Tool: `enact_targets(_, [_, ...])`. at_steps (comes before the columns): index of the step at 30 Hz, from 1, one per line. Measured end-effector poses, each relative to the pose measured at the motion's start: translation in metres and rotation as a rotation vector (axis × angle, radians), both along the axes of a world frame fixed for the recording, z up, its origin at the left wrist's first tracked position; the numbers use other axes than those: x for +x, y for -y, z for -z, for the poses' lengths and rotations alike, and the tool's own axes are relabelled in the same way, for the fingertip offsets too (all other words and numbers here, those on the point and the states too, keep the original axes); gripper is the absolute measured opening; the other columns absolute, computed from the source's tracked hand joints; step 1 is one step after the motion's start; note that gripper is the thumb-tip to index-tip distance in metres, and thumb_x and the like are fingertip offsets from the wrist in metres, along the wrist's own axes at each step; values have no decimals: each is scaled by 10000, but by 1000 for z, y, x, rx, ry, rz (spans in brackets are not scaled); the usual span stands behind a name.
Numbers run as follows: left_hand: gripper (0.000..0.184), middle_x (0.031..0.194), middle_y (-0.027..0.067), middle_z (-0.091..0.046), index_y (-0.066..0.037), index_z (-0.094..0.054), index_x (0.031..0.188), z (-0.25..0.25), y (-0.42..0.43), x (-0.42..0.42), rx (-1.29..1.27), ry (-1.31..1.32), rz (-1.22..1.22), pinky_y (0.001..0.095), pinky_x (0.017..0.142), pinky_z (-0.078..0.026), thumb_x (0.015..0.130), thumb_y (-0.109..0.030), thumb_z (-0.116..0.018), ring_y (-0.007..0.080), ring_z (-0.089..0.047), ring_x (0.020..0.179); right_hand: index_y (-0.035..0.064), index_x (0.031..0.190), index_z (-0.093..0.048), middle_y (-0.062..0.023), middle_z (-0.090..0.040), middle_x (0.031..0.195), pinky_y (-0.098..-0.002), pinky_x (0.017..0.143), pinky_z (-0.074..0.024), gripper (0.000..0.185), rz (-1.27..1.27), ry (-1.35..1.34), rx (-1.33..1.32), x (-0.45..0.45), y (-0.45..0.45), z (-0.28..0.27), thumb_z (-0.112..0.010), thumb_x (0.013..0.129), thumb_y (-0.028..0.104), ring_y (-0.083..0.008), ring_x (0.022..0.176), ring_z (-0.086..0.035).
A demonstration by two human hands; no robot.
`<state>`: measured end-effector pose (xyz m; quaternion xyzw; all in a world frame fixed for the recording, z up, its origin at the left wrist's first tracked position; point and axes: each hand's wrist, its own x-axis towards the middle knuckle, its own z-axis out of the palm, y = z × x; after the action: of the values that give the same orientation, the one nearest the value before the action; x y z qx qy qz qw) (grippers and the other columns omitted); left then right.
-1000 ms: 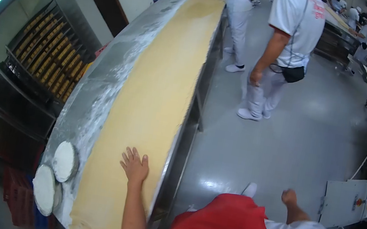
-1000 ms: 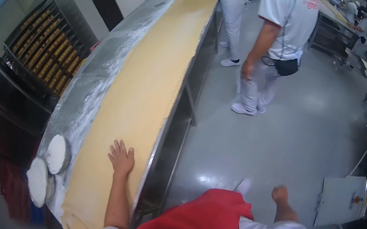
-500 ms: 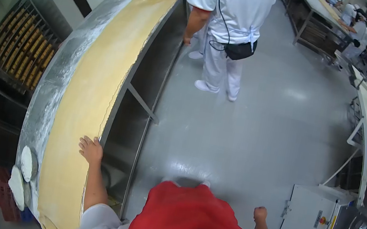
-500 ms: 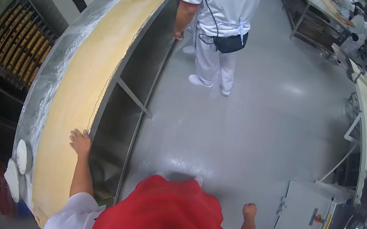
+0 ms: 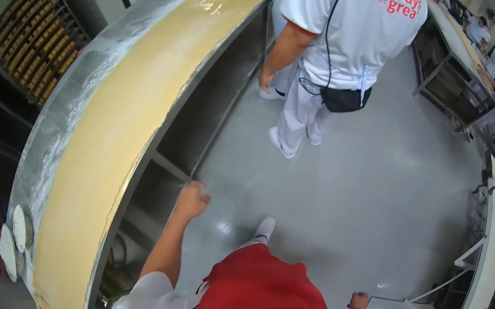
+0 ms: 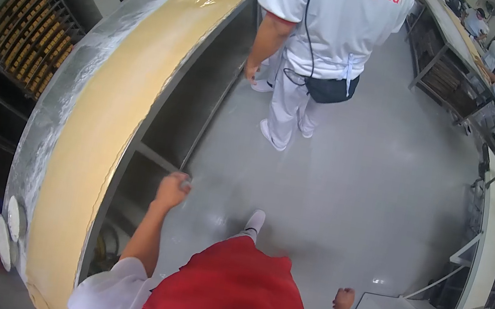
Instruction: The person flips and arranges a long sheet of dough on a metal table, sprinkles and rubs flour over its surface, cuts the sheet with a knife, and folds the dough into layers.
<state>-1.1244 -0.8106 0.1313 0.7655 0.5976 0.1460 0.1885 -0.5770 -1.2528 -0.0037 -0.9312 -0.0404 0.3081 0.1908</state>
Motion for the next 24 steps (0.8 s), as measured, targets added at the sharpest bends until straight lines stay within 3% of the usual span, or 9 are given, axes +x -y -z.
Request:
enact_targets(1, [329,1093,191,-638,-30,-675,1059,12,-21,31,-168,-73,42,435,892,-490,800,-233,-686,373,-608,998,-25,1092,-533,-158,-614,724,-377,353,-445,323,48,-21,-12,0,-3,-12,-563,819,145,-241,455,-593])
enact_targets(4, [350,1135,188,-631,-52,-668,1094,33,-89,136,-215,-76,440,436,911,-481,829,-280,-656,365,-598,1043,-27,1067,-531,-157,-582,689,-380,342,-423,290,170,24,-48,-1,2,-36,-540,810,107,-245,449,-578])
enact_targets(8, [356,1157,175,-632,-68,-651,1145,-8,-147,284,-193,31,672,434,917,-473,851,-268,-628,355,-592,1070,-26,978,-532,-163,-572,680,-368,342,-409,199,261,-75,-223,-7,20,-45,-511,799,59,-244,449,-560])
enact_targets(10, [345,1157,165,-633,-68,-652,1139,-21,-163,359,-151,231,663,428,912,-474,853,-259,-626,351,-591,1072,-19,879,-520,-154,-548,649,-354,342,-391,98,554,-223,-132,-9,58,-13,-489,798,26,-239,452,-537])
enact_targets(11, [345,1157,165,-633,-68,-652,1139,-22,-171,395,-153,240,743,428,912,-474,853,-259,-626,351,-591,1072,-19,879,-520,-154,-548,649,-354,342,-391,98,632,-215,-116,-15,40,-35,-489,798,26,-239,452,-537])
enact_targets(14, [367,1174,177,-631,-75,-637,1174,-17,-210,461,-96,180,689,423,921,-472,847,-241,-634,361,-593,1076,0,823,-531,-138,-523,613,-347,343,-386,48,551,-266,-310,-1,-15,-68,-491,800,14,-222,452,-510])
enact_targets(20, [441,1133,206,-644,-40,-601,1216,37,-286,512,-107,-116,598,435,924,-477,822,-231,-646,385,-599,1060,32,790,-585,-129,-551,613,-357,372,-424,67,547,-382,-182,106,-53,23,-520,802,43,-232,503,-574])
enact_targets(22, [464,1131,218,-640,-34,-591,1219,89,-318,488,-102,-186,603,445,928,-474,806,-234,-653,394,-599,1052,19,875,-638,-137,-634,692,-386,467,-505,141,-391,-381,-276,161,-62,53,-538,790,71,-266,527,-626])
enact_targets(24, [500,1190,214,-621,-45,-605,1210,106,-318,469,-218,-401,486,431,965,-460,785,-295,-686,372,-585,1101,17,1015,-653,-154,-690,823,-388,675,-558,280,-626,-175,-316,232,-70,137,-560,764,101,-282,685,-683])
